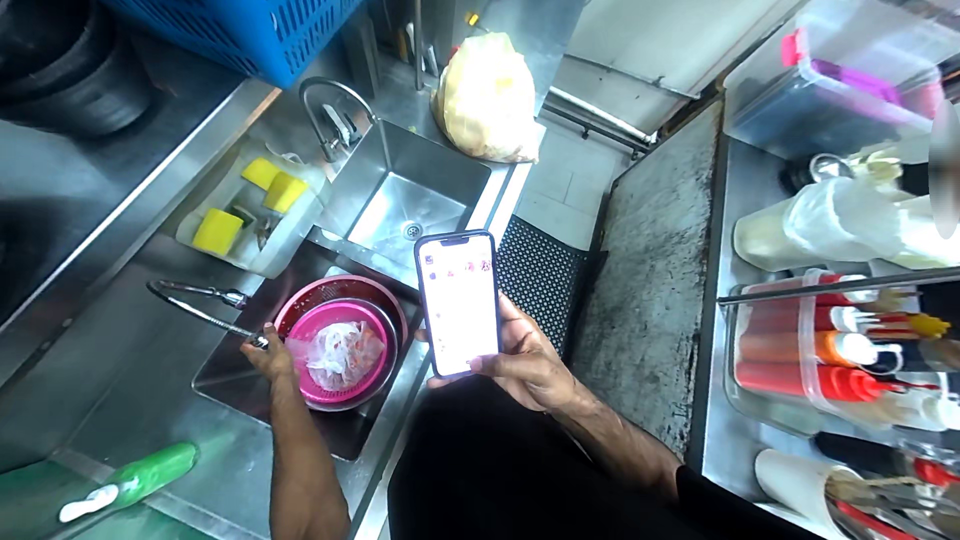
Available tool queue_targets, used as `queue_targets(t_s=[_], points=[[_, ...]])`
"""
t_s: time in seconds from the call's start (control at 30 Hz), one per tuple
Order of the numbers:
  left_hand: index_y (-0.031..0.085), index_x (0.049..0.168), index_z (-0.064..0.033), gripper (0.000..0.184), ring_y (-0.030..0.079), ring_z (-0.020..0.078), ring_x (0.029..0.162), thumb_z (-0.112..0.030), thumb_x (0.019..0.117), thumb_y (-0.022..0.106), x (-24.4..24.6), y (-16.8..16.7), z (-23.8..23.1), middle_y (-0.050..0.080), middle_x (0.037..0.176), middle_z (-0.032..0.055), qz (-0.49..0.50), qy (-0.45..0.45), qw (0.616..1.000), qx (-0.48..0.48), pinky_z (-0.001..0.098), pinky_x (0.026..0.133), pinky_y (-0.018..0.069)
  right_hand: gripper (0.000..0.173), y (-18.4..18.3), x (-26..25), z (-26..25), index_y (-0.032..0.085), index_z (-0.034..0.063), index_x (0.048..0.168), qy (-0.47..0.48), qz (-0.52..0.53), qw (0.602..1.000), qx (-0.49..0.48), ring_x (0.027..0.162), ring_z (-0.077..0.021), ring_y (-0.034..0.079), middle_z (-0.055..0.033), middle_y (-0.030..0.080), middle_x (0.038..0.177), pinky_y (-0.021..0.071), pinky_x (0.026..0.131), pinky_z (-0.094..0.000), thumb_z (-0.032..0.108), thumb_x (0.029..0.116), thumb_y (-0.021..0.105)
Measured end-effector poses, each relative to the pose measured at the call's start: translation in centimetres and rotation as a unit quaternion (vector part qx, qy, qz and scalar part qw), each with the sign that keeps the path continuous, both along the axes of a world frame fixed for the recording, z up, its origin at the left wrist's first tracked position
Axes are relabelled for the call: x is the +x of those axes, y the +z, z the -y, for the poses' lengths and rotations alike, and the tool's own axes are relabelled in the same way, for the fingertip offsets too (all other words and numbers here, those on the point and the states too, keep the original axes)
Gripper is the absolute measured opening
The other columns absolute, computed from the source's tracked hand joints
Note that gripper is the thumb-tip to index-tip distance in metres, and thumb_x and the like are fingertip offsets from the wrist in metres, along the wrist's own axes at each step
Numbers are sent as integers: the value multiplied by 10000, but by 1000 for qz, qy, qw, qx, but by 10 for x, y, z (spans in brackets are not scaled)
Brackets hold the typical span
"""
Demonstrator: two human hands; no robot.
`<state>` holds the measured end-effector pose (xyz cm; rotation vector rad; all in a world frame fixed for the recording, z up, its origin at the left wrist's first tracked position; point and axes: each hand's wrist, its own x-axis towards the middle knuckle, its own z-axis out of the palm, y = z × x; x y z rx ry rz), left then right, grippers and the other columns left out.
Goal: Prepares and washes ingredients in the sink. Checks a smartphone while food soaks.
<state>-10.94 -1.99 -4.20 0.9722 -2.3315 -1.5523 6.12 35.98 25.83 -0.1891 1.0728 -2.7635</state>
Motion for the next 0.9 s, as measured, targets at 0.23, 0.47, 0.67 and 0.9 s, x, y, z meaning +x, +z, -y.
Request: queue_targets(t_s=[0.23,0.47,0.67,0.9], points=[[372,1493,42,692,537,274,1302,-412,1024,603,1,3,-2,511,1438,254,-1,4,1000,3,413,1089,445,641,-3,1,-1,332,57,1521,-12,18,1000,-2,1204,-458,620,-281,576,1347,522,975,-677,-157,934,470],[378,1492,33,695,541,267,1300,-420,1019,610,1,2,-1,519,1433,246,-2,0,1000,-2,413,1085,452,443,-1,0,0,347,88,1520,-15,49,998,-22,1189,-493,620,-314,565,1342,537,950,-673,74,1080,391],[356,1512,38,722,531,287,1325,-443,1026,589,4,7,-6,507,1450,260,-2,1,1000,-3,425,1111,435,436,0,1,0,334,99,1533,-14,60,998,-30,1205,-514,602,-332,548,1356,523,956,-689,106,1097,333],[407,1480,24,672,588,217,1211,-441,1028,584,11,17,-20,574,1350,217,-43,24,999,17,368,1052,471,457,-3,-1,-2,310,130,1549,-7,72,997,-38,1226,-516,589,-329,534,1379,532,954,-677,300,1124,309]])
